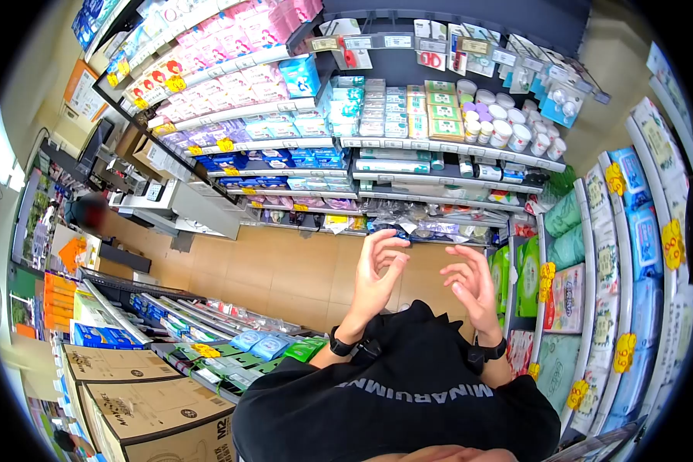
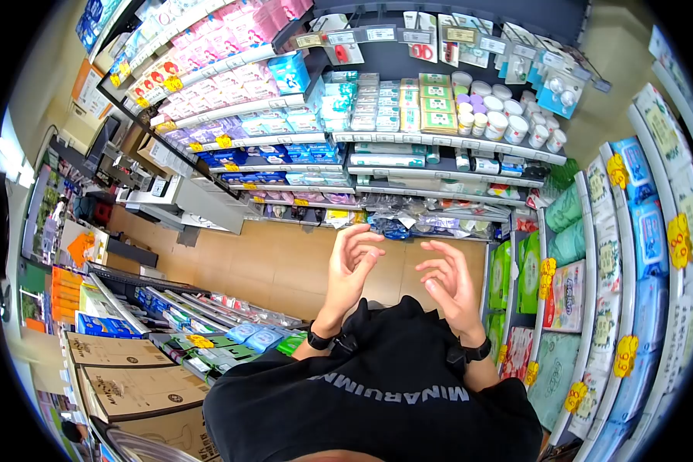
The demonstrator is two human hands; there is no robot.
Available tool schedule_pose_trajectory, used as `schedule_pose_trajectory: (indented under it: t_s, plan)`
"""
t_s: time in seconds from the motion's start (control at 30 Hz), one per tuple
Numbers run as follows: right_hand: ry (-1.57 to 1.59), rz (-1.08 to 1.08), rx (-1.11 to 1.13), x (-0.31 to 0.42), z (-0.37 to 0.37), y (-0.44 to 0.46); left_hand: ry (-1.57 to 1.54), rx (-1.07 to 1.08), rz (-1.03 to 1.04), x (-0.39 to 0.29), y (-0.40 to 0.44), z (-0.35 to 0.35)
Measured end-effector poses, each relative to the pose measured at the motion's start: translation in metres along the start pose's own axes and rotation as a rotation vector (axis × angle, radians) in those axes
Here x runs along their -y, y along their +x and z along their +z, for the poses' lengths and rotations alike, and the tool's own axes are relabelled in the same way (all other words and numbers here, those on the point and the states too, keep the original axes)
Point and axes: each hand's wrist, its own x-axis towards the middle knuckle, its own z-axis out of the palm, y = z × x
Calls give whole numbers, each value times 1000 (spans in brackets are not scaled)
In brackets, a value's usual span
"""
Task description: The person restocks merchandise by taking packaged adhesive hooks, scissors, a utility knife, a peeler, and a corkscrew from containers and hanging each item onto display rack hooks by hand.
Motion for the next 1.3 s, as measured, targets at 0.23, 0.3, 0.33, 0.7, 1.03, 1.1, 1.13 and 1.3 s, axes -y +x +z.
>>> schedule_pose_trajectory:
  t_s: [0.23, 0.3, 0.33, 0.7, 1.03, 1.1, 1.13, 1.3]
  plan:
    - [-2, -11, -47, 10, 21, -50, -11, 53, 19, -15, -45, 8]
    - [-17, -13, -61, 12, 28, -69, -19, 60, 12, -20, -62, 11]
    - [-27, -18, -71, 13, 32, -78, -20, 64, 8, -22, -69, 11]
    - [-133, -41, -161, 10, 67, -201, -41, 160, -65, -28, -180, 18]
    - [-157, -46, -379, 27, 97, -330, -83, 325, -212, -20, -273, 45]
    - [-160, -53, -447, 31, 97, -352, -93, 389, -226, -18, -286, 55]
    - [-159, -61, -487, 33, 97, -364, -97, 424, -232, -18, -291, 62]
    - [-184, -114, -686, 45, 96, -419, -77, 623, -272, -17, -312, 102]
